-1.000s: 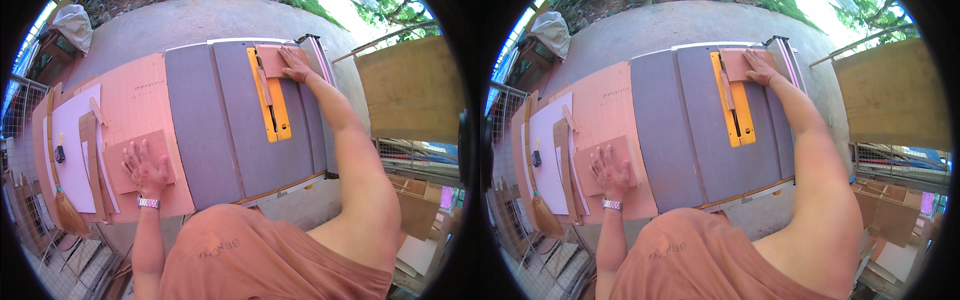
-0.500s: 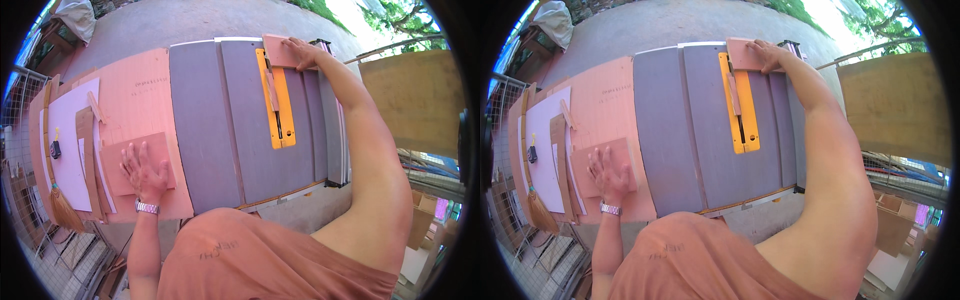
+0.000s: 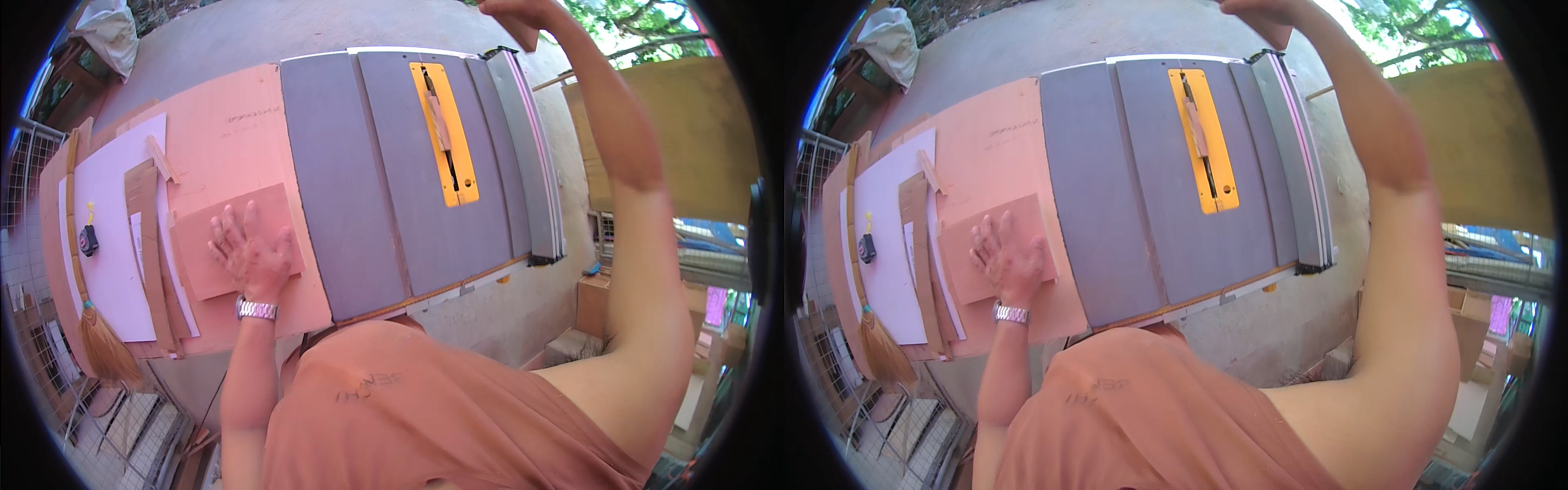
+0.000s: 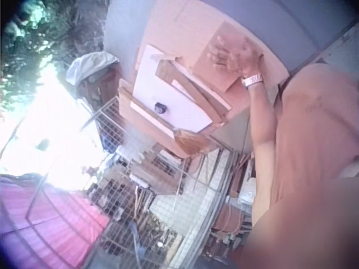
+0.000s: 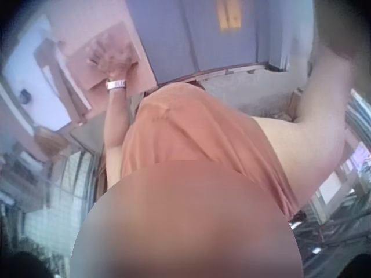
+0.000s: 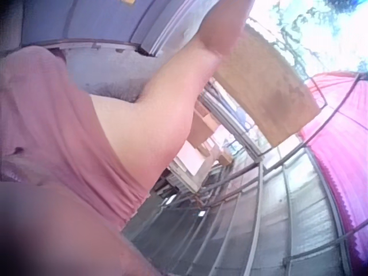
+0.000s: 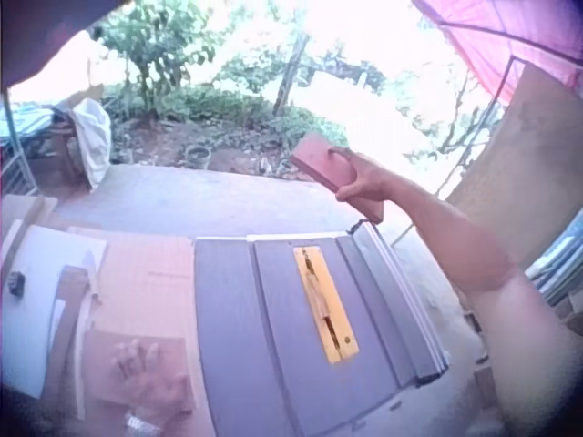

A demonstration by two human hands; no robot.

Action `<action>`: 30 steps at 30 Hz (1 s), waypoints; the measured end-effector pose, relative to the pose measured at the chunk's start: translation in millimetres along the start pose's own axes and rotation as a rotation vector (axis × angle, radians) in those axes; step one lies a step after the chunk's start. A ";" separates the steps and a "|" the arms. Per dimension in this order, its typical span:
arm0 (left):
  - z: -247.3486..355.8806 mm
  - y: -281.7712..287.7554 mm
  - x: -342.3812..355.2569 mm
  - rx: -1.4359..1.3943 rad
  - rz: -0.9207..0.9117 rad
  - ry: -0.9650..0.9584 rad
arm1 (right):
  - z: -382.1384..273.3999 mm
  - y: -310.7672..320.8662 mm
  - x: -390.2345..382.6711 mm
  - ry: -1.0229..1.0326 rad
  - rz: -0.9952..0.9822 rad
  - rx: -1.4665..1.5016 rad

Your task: The person picks up a rectangular piece of wood, places it on a table saw, and cuts it. They then carry the cut piece to a wooden cabinet and fit it into a shelf slot.

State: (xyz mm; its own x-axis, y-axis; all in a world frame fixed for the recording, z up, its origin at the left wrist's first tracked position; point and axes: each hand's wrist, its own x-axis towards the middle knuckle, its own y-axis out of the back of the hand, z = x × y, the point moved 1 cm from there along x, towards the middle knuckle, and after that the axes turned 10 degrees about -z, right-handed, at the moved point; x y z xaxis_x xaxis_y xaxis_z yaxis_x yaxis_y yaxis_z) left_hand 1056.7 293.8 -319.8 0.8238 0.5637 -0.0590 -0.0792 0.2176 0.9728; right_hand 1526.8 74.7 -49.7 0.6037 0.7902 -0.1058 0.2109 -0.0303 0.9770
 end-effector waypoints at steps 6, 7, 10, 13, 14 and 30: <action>-11.6 38.3 -18.2 -0.874 -0.016 -0.418 | -181.4 -76.1 -184.7 -0.085 0.171 0.496; -12.5 49.6 -30.7 -1.210 -0.112 -0.543 | -224.3 -105.0 -208.9 -0.063 0.296 0.516; -17.3 78.3 -91.9 -1.759 -0.532 -0.613 | -359.4 -183.2 -282.8 -0.260 0.313 0.342; -49.1 99.6 -145.6 -1.681 -0.579 -0.422 | -467.5 -247.9 -320.5 -0.356 0.330 0.306; -62.6 104.5 -157.9 -1.652 -0.520 -0.387 | -489.2 -263.9 -331.3 -0.334 0.371 0.353; -304.0 158.4 -222.9 -0.374 -0.705 -0.275 | -407.4 -646.8 -316.7 -0.815 0.552 1.547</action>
State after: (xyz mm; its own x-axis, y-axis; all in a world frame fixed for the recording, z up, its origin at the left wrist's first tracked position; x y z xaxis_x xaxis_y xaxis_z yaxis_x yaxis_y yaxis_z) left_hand 689.9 444.9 -220.6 0.8537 -0.0062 -0.5208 0.3639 0.7224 0.5880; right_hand 886.0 93.3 -572.8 0.9223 0.0501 -0.3833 0.0338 -0.9982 -0.0491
